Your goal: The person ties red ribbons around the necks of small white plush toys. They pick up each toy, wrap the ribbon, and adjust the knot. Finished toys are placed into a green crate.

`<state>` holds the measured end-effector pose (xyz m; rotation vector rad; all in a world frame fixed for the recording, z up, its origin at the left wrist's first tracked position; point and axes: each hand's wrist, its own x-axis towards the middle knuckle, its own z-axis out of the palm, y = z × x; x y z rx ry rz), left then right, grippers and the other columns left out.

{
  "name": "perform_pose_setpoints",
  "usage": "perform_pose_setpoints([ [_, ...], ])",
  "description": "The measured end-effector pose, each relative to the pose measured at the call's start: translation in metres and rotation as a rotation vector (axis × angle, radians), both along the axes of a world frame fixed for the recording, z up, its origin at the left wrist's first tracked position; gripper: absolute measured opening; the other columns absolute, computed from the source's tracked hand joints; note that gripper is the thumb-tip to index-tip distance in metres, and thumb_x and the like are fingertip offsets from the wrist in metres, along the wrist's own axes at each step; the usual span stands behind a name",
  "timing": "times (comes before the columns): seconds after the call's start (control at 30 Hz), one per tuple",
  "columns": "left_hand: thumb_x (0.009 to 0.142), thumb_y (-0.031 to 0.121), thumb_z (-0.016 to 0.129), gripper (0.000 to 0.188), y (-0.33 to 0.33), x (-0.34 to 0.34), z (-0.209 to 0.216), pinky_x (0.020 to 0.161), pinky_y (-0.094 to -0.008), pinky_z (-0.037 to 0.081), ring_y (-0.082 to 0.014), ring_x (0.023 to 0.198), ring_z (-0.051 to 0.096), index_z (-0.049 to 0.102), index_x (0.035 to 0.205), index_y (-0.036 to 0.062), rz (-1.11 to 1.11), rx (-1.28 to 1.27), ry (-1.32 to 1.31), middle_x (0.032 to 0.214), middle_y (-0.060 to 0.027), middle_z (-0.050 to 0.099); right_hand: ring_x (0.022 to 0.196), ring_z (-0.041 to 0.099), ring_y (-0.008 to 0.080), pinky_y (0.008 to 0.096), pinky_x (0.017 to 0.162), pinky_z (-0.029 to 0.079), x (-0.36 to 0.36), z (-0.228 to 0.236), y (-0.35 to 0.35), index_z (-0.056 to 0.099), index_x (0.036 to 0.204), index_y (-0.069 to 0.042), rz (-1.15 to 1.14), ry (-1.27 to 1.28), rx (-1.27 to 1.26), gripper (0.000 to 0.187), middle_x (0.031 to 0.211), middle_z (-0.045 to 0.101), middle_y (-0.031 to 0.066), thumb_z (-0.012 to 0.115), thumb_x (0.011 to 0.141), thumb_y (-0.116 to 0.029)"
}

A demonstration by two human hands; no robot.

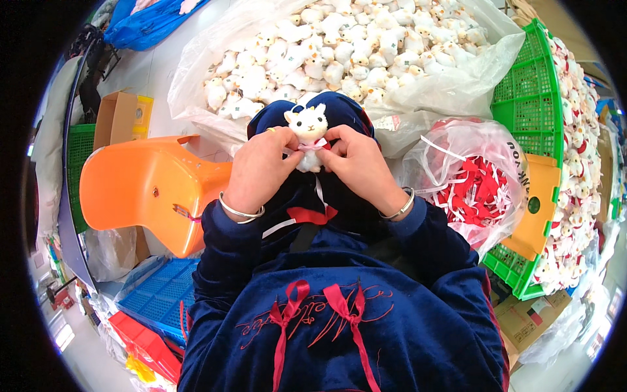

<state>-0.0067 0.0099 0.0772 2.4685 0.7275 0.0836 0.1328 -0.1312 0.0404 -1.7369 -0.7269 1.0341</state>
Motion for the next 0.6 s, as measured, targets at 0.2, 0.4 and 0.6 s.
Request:
perform_pose_setpoints([
  [0.2, 0.083, 0.019, 0.076, 0.020, 0.000, -0.009, 0.001, 0.073, -0.0434, 0.054, -0.0337, 0.084, 0.068, 0.069, 0.092, 0.0030, -0.034, 0.184, -0.079, 0.089, -0.0122, 0.069, 0.080, 0.066, 0.0318, 0.0412, 0.069, 0.053, -0.010, 0.019, 0.010, 0.067, 0.099, -0.005, 0.112, -0.598, 0.017, 0.016, 0.086, 0.064, 0.0118, 0.072, 0.086, -0.015],
  [0.4, 0.086, 0.018, 0.073, 0.021, 0.010, -0.012, 0.009, 0.073, -0.0394, 0.056, -0.0331, 0.079, 0.071, 0.073, 0.094, -0.0016, -0.022, -0.180, -0.030, 0.085, -0.0155, 0.073, 0.083, 0.067, 0.0361, 0.0435, 0.071, 0.053, -0.005, 0.021, 0.012, 0.070, 0.096, -0.004, 0.200, -0.624, 0.050, 0.013, 0.088, 0.067, 0.0157, 0.070, 0.087, -0.013],
  [0.6, 0.090, 0.013, 0.069, 0.019, 0.006, -0.005, -0.015, 0.068, -0.0321, 0.056, -0.0229, 0.073, 0.072, 0.071, 0.095, -0.0054, 0.094, -0.328, -0.145, 0.079, -0.0159, 0.073, 0.076, 0.070, 0.0322, 0.0383, 0.069, 0.055, 0.002, 0.028, 0.013, 0.071, 0.100, 0.000, 0.200, -0.470, 0.014, 0.017, 0.086, 0.072, 0.0180, 0.070, 0.087, -0.011],
])
